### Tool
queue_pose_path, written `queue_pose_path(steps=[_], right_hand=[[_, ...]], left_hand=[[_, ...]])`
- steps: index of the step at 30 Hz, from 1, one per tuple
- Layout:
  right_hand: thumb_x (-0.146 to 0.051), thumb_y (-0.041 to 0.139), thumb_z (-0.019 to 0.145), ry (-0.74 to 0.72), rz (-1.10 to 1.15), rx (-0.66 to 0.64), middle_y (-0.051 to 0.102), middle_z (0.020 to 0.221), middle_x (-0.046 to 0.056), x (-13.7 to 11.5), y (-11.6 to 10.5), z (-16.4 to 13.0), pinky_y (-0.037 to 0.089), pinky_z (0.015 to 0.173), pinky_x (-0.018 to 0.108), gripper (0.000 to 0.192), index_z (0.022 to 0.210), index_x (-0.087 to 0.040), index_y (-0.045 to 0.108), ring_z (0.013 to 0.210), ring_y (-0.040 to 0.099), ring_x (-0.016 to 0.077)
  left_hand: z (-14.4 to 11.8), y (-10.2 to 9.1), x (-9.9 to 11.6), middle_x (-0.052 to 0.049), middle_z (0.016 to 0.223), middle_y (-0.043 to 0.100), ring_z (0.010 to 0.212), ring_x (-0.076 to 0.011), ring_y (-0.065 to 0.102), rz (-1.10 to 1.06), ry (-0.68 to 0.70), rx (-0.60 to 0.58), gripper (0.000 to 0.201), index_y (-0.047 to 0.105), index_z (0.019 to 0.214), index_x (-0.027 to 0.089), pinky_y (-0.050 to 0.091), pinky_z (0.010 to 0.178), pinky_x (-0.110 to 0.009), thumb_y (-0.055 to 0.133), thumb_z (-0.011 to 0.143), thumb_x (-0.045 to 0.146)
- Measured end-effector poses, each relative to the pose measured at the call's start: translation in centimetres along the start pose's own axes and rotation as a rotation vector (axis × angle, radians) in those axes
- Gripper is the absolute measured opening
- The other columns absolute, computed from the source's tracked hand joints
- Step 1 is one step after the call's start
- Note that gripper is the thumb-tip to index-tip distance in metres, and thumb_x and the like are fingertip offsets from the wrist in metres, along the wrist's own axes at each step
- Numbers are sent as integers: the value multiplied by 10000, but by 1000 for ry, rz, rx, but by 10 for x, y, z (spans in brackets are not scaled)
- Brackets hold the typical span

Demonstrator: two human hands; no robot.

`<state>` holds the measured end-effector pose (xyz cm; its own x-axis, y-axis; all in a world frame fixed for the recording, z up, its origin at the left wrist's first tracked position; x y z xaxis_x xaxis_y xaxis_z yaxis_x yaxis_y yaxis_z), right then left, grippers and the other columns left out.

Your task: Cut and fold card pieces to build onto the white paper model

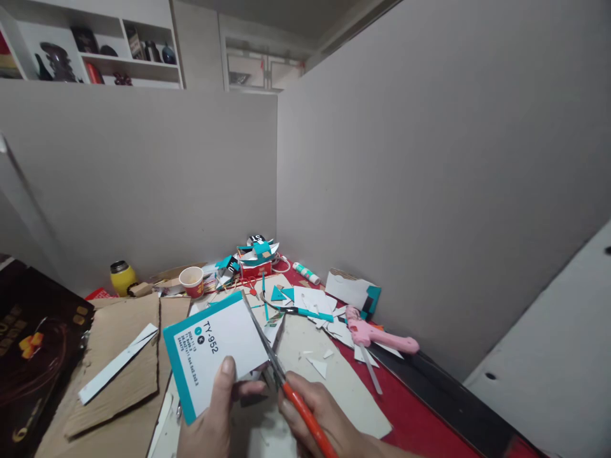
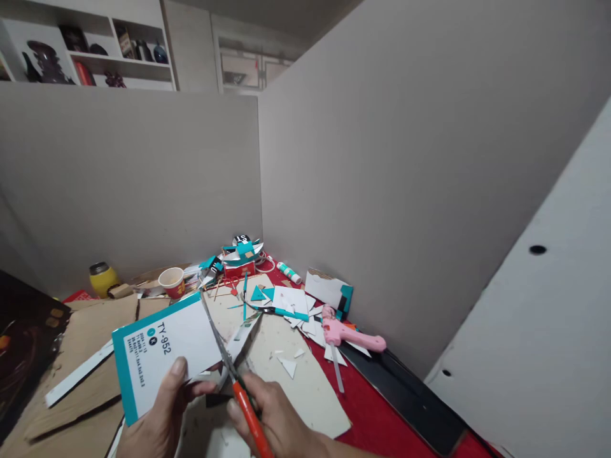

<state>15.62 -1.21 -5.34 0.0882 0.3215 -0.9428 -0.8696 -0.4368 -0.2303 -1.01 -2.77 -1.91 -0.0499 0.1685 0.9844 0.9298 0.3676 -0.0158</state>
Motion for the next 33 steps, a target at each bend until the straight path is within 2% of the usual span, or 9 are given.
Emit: queue_pose_path(steps=[4,6,9,12,15,21,24,27,33], right_hand=[[-649,375,904,110,-1,58,355,600,-59,-1,4,-4,301,428,185,471,846,-188,457,483,329,68],[-668,373,893,121,1,74,328,577,-70,-2,4,-4,264,404,186,484,821,-194,437,453,305,61],[-659,374,896,66,-25,72,290,562,-78,-3,2,-2,247,413,196,477,763,-201,407,460,274,62],[-635,385,898,-36,-57,20,299,565,-69,-3,0,1,257,444,207,470,713,-203,382,491,275,68],[-656,392,879,-62,-41,-55,293,560,-72,-4,0,2,242,435,209,480,725,-201,397,482,266,67],[-702,354,870,72,-44,-146,399,661,-32,-10,-3,-1,350,496,203,529,886,-185,463,559,370,93],[-743,338,844,82,-40,-181,445,734,0,-10,-5,0,385,530,213,585,907,-178,477,613,410,108],[-791,340,804,125,7,-188,429,695,-14,-8,-5,-1,376,518,214,633,902,-181,478,598,406,109],[-788,407,773,159,106,-201,424,656,-33,3,1,-3,408,561,241,644,956,-178,501,571,401,107]], left_hand=[[1,-1,5,-89,865,773,787,-278,734,-55,-11,-28,388,679,1001,180,557,837,-380,650,781,498],[6,-5,9,-104,890,769,829,-278,729,-69,-9,-4,383,690,968,167,567,808,-345,678,758,487],[17,-9,21,-113,956,759,984,-279,691,-97,22,32,354,705,934,161,562,820,-311,673,767,472],[30,-11,35,-91,1068,733,1024,-258,674,-292,117,-4,396,643,1128,170,557,852,-331,652,804,396],[37,-14,42,-90,1052,735,996,-256,682,-411,184,-22,489,593,1228,165,539,896,-362,681,788,360],[38,-21,44,-89,1032,743,1002,-275,673,-256,298,6,512,649,1161,135,512,930,-360,725,738,413],[40,-22,47,-100,1053,739,984,-275,678,-232,297,-105,523,644,1168,126,534,882,-356,734,735,404],[42,-22,48,-103,1059,739,916,-261,698,-204,257,-238,502,645,1174,139,561,792,-326,732,747,387],[42,-26,53,-107,1048,741,821,-241,711,-164,240,-331,500,629,1229,173,567,736,-316,712,776,368]])
Point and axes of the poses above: each hand's wrist, its own z-axis towards the middle knuckle, its own y-axis out of the palm, x = y × z, the point moved 3 cm from there along z, towards the middle knuckle
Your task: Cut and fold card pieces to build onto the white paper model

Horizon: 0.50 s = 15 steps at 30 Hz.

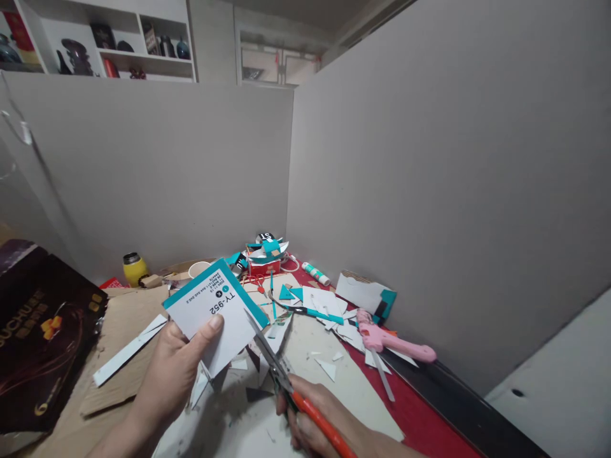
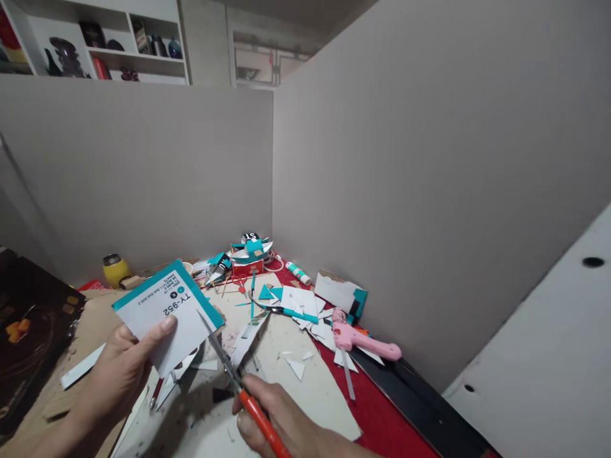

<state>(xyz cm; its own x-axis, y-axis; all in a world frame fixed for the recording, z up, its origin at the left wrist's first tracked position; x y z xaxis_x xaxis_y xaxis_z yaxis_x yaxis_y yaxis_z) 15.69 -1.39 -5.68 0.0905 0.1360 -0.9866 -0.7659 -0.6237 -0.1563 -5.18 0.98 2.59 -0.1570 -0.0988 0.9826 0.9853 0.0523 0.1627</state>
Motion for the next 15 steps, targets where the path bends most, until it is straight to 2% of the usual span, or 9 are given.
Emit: queue_pose_path(steps=[7,15], right_hand=[[-627,494,842,64,99,-23,419,608,-54,34,-1,8,433,608,243,482,1012,-177,525,548,409,94],[-777,454,768,-23,70,-85,430,573,-71,33,-2,8,462,581,245,654,1013,-172,489,491,434,83]], left_hand=[[0,0,1,-93,1020,747,790,-223,702,11,-23,-84,400,671,1170,188,556,693,-300,690,801,342],[1,2,3,-85,1017,746,803,-216,698,14,-36,-136,357,682,1140,182,542,666,-276,670,820,341]])
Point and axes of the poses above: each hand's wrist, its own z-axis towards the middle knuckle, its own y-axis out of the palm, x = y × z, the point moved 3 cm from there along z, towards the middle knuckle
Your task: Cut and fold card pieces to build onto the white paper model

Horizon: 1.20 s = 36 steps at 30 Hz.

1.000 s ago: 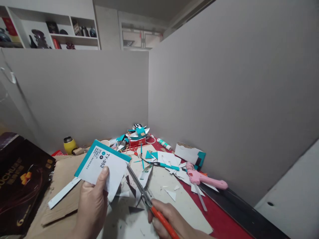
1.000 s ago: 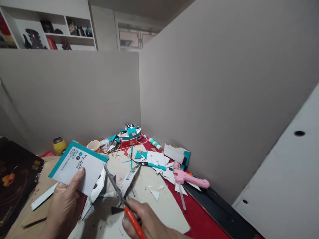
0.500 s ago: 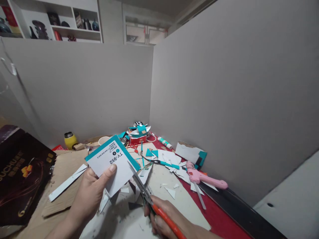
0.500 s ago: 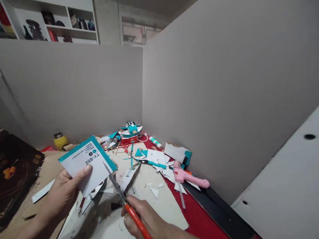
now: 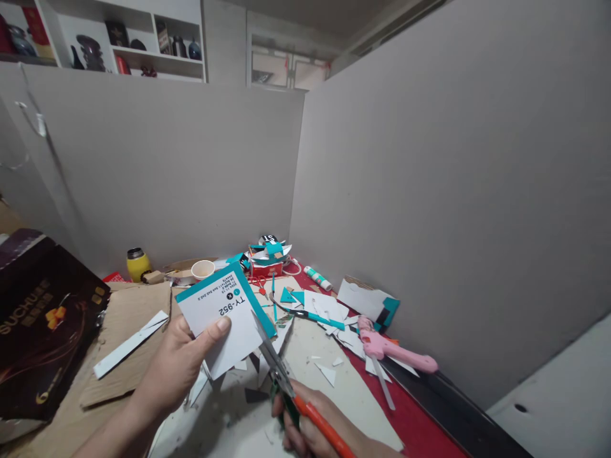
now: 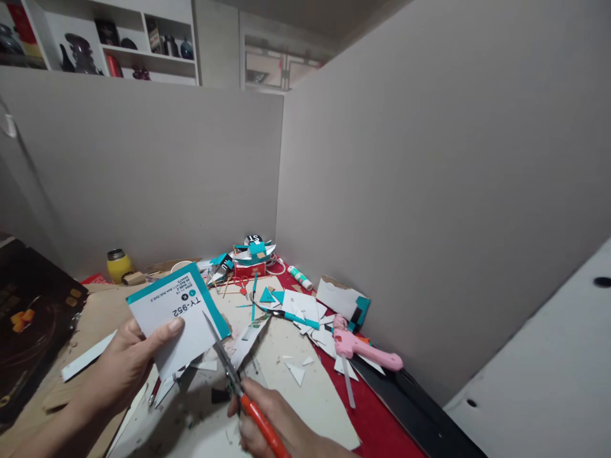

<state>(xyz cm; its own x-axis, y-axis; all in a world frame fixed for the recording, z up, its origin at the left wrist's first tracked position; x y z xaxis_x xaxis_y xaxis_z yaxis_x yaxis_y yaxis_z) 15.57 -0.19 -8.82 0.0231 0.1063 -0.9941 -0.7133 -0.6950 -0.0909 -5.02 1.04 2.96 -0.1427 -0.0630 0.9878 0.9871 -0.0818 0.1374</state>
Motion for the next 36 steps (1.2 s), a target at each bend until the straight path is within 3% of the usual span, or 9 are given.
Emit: queue_pose_path(steps=[6,12,18,22,28,36], right_hand=[[-742,391,826,-35,-66,37,424,590,-54,-6,3,-2,429,503,209,577,915,-179,481,488,448,85],[-688,407,854,-131,-91,96,300,517,-84,-23,9,-4,229,392,188,494,769,-201,406,435,267,59],[-712,391,846,-123,-203,175,292,569,-64,-28,5,-5,230,447,219,534,694,-200,392,500,249,72],[-719,376,851,-67,-190,138,289,560,-69,-32,8,-8,233,429,206,536,732,-197,413,480,263,68],[-730,294,872,-28,-161,107,376,557,-63,-31,8,-7,327,420,187,561,855,-190,445,439,382,75],[-626,342,914,-179,-262,143,349,546,-58,-30,7,-4,266,443,217,477,744,-190,433,473,307,77]], left_hand=[[0,0,0,-99,986,749,766,-219,697,7,-13,-30,370,680,1131,156,543,670,-293,671,817,352],[1,0,1,-101,997,746,785,-221,693,4,-17,-57,377,682,1120,154,545,707,-307,681,807,364],[4,-3,-4,-105,950,751,716,-204,688,-45,-57,26,447,656,1152,137,549,655,-295,706,781,382],[5,-3,-8,-93,952,752,719,-213,694,-89,-21,138,513,622,1202,165,551,620,-290,714,762,414],[0,13,-21,-89,857,758,645,-198,678,-47,-23,143,442,689,1024,130,547,588,-278,755,703,427],[1,18,-24,-95,890,755,682,-218,692,-136,-49,122,472,674,1076,143,550,593,-292,753,703,421]])
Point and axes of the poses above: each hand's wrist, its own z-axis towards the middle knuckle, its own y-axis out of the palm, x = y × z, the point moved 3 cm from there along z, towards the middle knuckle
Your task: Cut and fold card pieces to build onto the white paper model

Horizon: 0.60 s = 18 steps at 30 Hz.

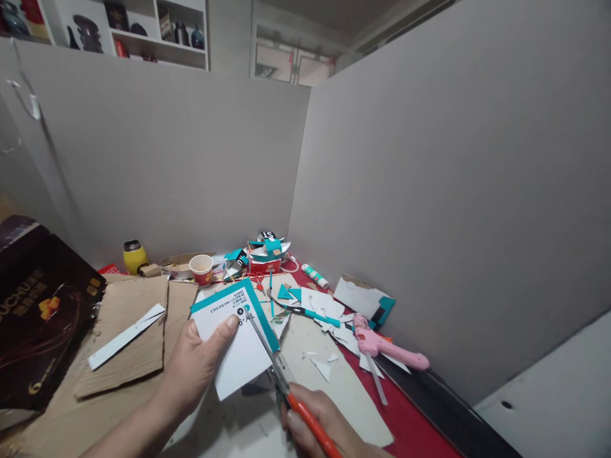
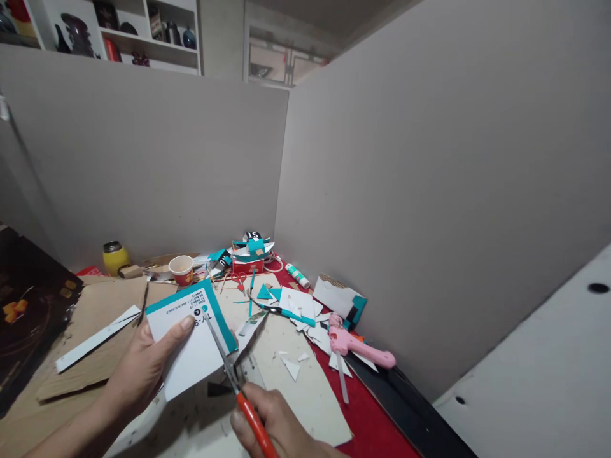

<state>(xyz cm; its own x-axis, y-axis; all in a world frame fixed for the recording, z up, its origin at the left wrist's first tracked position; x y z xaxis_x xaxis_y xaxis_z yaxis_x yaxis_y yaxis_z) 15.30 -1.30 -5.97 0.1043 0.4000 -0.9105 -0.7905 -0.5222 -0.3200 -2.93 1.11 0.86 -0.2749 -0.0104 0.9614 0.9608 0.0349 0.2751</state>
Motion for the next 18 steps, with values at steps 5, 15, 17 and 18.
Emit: queue_pose_path(steps=[5,15,17,18], right_hand=[[-658,342,893,31,17,-32,395,557,-46,-1,1,0,328,453,220,486,774,-195,432,475,391,92],[-669,409,862,63,3,16,436,580,-24,-3,-6,-2,403,493,222,500,823,-181,509,512,427,113],[-690,428,840,50,-11,50,433,600,-14,-3,-6,-2,418,530,236,524,791,-178,528,543,418,119],[-695,432,834,49,-11,60,429,601,-14,-3,-5,-2,421,539,242,530,786,-177,536,546,410,120]], left_hand=[[-9,4,-2,-78,811,748,633,-197,676,13,-10,-40,432,675,1059,152,546,582,-285,732,731,427],[-16,11,-11,-80,806,732,608,-164,635,51,-108,-172,424,674,1054,147,529,604,-281,712,752,443],[-15,12,-8,-75,793,726,602,-160,628,26,-129,-177,402,677,1025,148,526,604,-279,713,751,440],[-16,12,-7,-71,772,721,591,-158,623,13,-142,-175,390,680,998,147,522,596,-277,718,744,440]])
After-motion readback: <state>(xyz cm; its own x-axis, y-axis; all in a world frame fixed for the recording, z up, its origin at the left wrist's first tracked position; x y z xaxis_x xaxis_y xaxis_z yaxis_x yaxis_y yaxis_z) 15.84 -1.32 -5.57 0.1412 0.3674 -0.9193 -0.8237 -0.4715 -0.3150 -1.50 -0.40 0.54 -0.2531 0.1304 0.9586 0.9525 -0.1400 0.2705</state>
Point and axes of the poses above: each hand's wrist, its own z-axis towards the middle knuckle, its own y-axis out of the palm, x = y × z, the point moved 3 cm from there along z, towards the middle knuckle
